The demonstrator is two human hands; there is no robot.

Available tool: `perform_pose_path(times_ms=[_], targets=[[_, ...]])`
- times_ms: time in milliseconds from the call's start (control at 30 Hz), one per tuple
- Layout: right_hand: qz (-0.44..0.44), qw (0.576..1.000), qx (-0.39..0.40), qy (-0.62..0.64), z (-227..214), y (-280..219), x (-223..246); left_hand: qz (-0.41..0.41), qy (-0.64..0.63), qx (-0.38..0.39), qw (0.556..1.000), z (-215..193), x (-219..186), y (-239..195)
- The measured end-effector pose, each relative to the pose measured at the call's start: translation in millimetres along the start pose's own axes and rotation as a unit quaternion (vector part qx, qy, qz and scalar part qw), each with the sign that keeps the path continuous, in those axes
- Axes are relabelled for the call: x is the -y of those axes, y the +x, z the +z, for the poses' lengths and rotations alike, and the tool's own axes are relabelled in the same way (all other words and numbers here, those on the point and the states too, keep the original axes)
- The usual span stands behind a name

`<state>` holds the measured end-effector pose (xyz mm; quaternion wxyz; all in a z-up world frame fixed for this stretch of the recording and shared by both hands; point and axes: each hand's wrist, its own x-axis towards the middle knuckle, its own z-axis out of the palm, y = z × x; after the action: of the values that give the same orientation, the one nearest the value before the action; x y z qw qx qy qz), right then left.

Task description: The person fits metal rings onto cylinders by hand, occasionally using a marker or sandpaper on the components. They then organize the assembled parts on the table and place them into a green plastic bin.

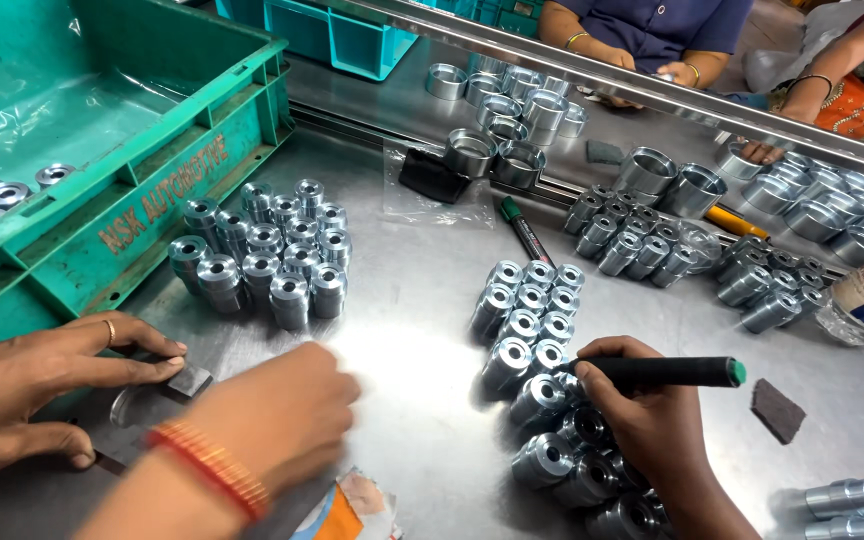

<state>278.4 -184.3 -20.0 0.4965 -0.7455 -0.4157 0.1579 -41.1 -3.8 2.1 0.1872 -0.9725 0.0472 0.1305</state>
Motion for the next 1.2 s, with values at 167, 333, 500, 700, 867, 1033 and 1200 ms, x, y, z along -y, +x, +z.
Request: perform_pose_path(times_ms=[167, 333, 500, 700, 867, 1033, 1200], targets=[[0.019, 1.000, 0.000, -0.012, 0.8, -1.3, 8.5, 0.034, -0.357, -0.108, 0.927, 92.7, 92.9, -136.4], [-0.005, 1.000, 0.001, -0.020, 0.3, -1.0, 6.2, 0.027, -0.439, -0.165, 0.883, 103.4, 83.5, -131.3], [-0.001, 1.000, 0.007, -0.009, 0.7, -1.2, 8.3, -0.038, -0.056, -0.082, 0.994, 2.4, 16.6, -5.3], [0.004, 0.999, -0.035, 0.009, -2.0, 1.5, -1.0, -0.043, 0.117, 0.048, 0.991, -77.3, 54.4, 71.7], [0.005, 0.999, -0.030, -0.026, -0.7, 0.3, 3.4, -0.005, 0.089, -0.164, 0.982, -73.2, 94.1, 209.5], [-0.014, 0.998, -0.018, -0.061, -1.3, 0.4, 3.6, 0.071, 0.022, -0.142, 0.987, -78.5, 86.0, 284.0], [0.004, 0.998, -0.025, -0.052, -0.5, -0.2, 6.0, -0.117, -0.212, 0.026, 0.970, -88.2, 75.8, 280.2]])
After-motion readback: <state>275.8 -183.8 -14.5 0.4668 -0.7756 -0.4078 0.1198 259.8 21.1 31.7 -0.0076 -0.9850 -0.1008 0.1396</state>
